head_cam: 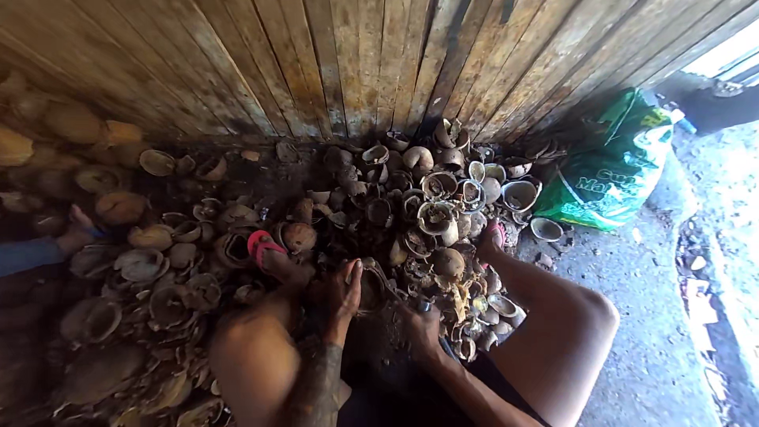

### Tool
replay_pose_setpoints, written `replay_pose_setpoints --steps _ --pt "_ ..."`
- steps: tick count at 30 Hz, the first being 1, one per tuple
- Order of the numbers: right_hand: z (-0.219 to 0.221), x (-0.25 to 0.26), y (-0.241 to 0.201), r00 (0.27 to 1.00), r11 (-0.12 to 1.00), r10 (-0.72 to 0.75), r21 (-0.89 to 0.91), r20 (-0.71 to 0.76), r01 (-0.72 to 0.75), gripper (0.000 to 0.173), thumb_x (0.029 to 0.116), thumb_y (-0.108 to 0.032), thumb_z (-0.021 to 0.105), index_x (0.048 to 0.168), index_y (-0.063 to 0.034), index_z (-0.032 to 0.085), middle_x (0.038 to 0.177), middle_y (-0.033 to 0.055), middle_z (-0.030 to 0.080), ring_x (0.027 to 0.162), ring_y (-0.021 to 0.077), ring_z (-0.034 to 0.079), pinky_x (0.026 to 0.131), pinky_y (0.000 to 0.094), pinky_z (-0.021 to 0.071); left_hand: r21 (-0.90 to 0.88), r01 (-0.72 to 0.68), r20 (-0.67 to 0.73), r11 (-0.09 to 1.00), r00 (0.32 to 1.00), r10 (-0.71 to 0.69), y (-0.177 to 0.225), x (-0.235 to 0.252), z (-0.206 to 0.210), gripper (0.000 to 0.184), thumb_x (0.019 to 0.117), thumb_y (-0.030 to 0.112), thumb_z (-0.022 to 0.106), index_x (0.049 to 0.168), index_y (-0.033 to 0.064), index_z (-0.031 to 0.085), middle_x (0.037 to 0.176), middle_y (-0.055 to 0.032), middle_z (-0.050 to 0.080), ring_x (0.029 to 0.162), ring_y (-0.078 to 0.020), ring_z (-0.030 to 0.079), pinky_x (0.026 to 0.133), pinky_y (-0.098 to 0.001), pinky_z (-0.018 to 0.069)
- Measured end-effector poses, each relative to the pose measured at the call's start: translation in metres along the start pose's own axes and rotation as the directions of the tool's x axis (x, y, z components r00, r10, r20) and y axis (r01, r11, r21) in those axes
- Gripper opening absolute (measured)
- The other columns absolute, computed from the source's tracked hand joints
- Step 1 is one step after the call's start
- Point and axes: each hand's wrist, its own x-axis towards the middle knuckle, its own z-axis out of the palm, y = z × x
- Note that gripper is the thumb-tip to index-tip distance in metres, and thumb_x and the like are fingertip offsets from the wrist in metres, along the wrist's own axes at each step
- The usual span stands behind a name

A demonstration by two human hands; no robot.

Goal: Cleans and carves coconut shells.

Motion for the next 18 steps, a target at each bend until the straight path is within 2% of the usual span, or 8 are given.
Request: replay_pose_setpoints --steps 2,5,8,10,12,14,15,18 --pt "-0.002 0.04 -0.002 0.992 0.995 -0.076 -0.06 0.096 0.082 0.029 0.0693 -0.009 0.089 0.078 -0.0049 0.062 0.062 0.0002 0.057 0.051 0.0095 0.053 0.05 0.0305 0.0498 -0.06 0.015 -0.005 0.998 1.0 -0.016 -0.005 0.005 -0.001 0.037 0.106 0.023 0.048 0.12 -0.0018 0.072 0.123 -0.0167 0.072 0.124 -0.0217 0.064 0.113 -0.0367 0.0452" --pt "-0.002 0.101 -0.015 0.916 0.964 -0.177 -0.122 0.361 0.234 0.033 0.0665 -0.015 0.089 0.079 -0.01 0.059 0.066 -0.0048 0.059 0.058 0.0046 0.056 0.058 0.026 0.0521 -0.107 0.027 -0.013 0.994 1.0 -0.029 -0.009 0.006 0.001 0.035 0.106 0.02 0.048 0.119 -0.0029 0.072 0.122 -0.0172 0.072 0.125 -0.0217 0.064 0.113 -0.0358 0.0454" --pt "0.004 0.132 -0.05 0.83 0.934 -0.056 -0.264 0.555 0.24 0.038 0.0684 -0.011 0.09 0.092 -0.0035 0.061 0.077 0.0011 0.06 0.066 0.0089 0.058 0.065 0.0291 0.0529 -0.079 0.018 -0.002 0.997 1.0 -0.019 -0.008 0.005 0.003 0.033 0.1053 0.018 0.052 0.12 -0.0041 0.071 0.122 -0.0192 0.071 0.122 -0.023 0.065 0.111 -0.037 0.0466" --pt "0.004 0.113 -0.052 0.853 0.947 -0.02 -0.264 0.522 0.184 0.037 0.0699 -0.01 0.089 0.094 -0.0037 0.061 0.077 0.002 0.061 0.066 0.0104 0.059 0.064 0.0307 0.0532 -0.099 0.02 -0.038 0.995 0.999 -0.024 -0.011 0.001 -0.004 0.034 0.1032 0.019 0.057 0.124 -0.006 0.068 0.124 -0.0207 0.07 0.12 -0.0242 0.066 0.109 -0.0386 0.0486" --pt "-0.006 0.066 -0.045 0.918 0.981 0.096 -0.193 0.385 -0.021 0.03 0.0788 -0.009 0.083 0.097 -0.0005 0.062 0.073 0.0035 0.059 0.059 0.0114 0.054 0.057 0.0314 0.0498 -0.139 0.056 -0.112 0.989 0.991 -0.072 -0.01 -0.007 -0.01 0.037 0.1014 0.023 0.06 0.125 -0.0035 0.068 0.125 -0.0179 0.07 0.118 -0.0217 0.067 0.106 -0.0391 0.0518" --pt "-0.007 0.025 -0.03 0.926 0.956 0.292 -0.044 0.24 -0.29 0.026 0.0875 -0.01 0.079 0.102 -0.0011 0.06 0.066 0.0037 0.055 0.049 0.0115 0.047 0.047 0.0299 0.0466 -0.09 -0.04 -0.149 0.995 0.989 0.026 -0.017 -0.017 -0.008 0.041 0.0986 0.029 0.06 0.123 -0.0024 0.07 0.124 -0.0165 0.071 0.117 -0.021 0.067 0.105 -0.0391 0.0524" --pt "-0.006 0.014 -0.021 0.922 0.934 0.35 0.015 0.168 -0.357 0.024 0.0874 -0.01 0.08 0.096 -0.0034 0.058 0.063 0.0026 0.051 0.046 0.0114 0.044 0.044 0.0298 0.0444 -0.031 -0.124 -0.16 0.992 0.98 0.117 -0.023 -0.022 -0.002 0.043 0.0965 0.032 0.061 0.121 -0.0025 0.071 0.124 -0.017 0.071 0.119 -0.0226 0.067 0.107 -0.0403 0.0516" --pt "0.003 0.027 -0.014 0.955 0.958 0.286 -0.004 0.081 -0.286 0.027 0.0778 -0.005 0.084 0.08 -0.0036 0.057 0.056 0.0031 0.05 0.041 0.0121 0.043 0.04 0.0307 0.0411 0.041 -0.26 -0.215 0.965 0.941 0.263 -0.031 -0.013 0.008 0.038 0.0949 0.025 0.058 0.115 -0.0043 0.074 0.119 -0.0179 0.073 0.116 -0.0217 0.07 0.106 -0.0365 0.0526"
